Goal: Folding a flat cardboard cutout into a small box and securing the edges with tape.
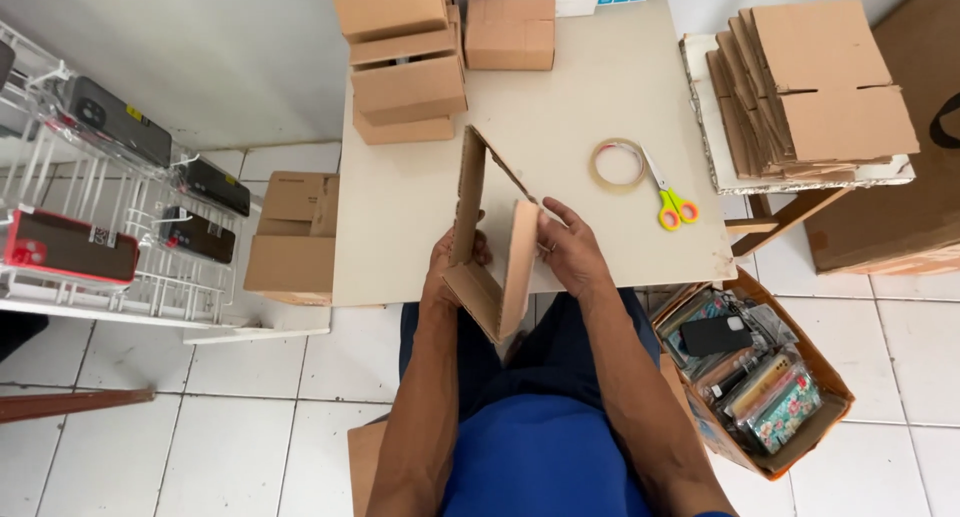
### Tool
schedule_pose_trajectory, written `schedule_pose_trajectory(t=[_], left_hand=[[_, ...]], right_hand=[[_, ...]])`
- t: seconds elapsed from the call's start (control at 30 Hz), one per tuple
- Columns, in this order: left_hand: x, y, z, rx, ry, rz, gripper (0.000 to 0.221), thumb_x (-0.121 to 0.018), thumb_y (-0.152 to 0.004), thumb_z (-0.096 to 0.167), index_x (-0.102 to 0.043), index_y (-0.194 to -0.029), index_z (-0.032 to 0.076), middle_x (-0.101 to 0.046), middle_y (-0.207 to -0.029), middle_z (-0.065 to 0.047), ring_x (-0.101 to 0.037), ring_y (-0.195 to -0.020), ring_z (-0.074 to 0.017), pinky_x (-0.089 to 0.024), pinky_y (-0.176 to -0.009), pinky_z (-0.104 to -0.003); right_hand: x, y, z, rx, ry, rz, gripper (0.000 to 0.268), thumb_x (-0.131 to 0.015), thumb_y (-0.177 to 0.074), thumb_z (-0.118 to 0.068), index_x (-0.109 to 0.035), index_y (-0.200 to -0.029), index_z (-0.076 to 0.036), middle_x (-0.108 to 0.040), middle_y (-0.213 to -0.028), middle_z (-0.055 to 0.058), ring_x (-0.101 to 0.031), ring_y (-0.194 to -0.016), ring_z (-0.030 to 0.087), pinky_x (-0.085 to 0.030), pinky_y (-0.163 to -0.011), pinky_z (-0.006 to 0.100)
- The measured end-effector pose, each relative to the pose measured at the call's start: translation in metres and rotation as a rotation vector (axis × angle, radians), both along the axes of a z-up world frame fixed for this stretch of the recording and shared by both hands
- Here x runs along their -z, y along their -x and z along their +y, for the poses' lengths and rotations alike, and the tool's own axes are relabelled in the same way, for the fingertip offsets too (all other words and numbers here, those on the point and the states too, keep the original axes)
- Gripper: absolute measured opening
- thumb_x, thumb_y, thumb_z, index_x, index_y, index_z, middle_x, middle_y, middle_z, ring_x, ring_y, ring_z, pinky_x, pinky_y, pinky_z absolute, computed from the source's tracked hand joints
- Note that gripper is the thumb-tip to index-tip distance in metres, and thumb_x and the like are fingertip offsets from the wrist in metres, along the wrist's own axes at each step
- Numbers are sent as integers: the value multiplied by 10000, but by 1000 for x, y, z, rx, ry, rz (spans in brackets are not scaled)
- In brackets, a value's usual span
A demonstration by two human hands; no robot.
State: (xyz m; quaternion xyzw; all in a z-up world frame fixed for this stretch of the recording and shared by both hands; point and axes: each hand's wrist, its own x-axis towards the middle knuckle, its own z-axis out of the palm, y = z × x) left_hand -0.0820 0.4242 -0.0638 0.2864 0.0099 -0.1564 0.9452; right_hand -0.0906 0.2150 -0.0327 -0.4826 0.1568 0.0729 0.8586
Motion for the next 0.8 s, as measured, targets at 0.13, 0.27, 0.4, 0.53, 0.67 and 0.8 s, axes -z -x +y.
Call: schedule_pose_trajectory(t=[0.13,0.27,0.4,0.53,0.67,0.8], left_hand=[[18,-3,-3,18,33,-37,453,-616,-971,118,-546,-1355,-112,-593,-741,-127,-573,-587,-198,-463,-585,-302],[15,-3,-14,-115,13,82,439,-678,-938,92,-570,-1348,-19,-723,-1044,-180,-730,-837,-260,-590,-752,-366],[-24,5,-17,-197,-7,45,410,-679,-953,81,-540,-1334,22,-688,-1205,-186,-717,-1024,-299,-599,-916,-403],[-43,14,-10,-200,-131,-32,447,-711,-951,148,-514,-1339,48,-654,-1261,-191,-697,-1075,-303,-579,-960,-427],[-40,-1,-10,-207,-169,-222,362,-701,-940,120,-530,-1256,74,-683,-1146,-135,-702,-1022,-252,-568,-915,-411],[-58,8,-9,-234,-202,-310,289,-700,-926,63,-543,-1168,67,-675,-1071,-101,-680,-970,-208,-541,-898,-364]], right_hand=[[2,0,-10,-7,-83,-22,501,-736,-938,-413,-611,-1345,-147,-718,-998,-3,-706,-851,149,-563,-720,285],[-29,9,-6,-43,-125,-119,787,-496,-900,-763,-586,-1382,-148,-646,-1353,148,-637,-1235,319,-524,-1004,438],[-19,6,-29,79,-39,-288,887,-404,-967,-721,-467,-1498,-14,-570,-1413,200,-571,-1315,346,-474,-1111,485],[-56,33,-41,178,406,-426,596,-666,-1005,-397,-523,-1456,-33,-603,-1298,116,-570,-1232,220,-486,-1073,368],[-104,42,-33,341,1011,-623,308,-749,-947,-22,-695,-1250,-16,-692,-1148,151,-652,-993,244,-534,-813,329],[-150,68,-7,442,1132,-775,167,-626,-1060,-110,-734,-1164,-36,-676,-1161,129,-610,-894,202,-498,-813,285]])
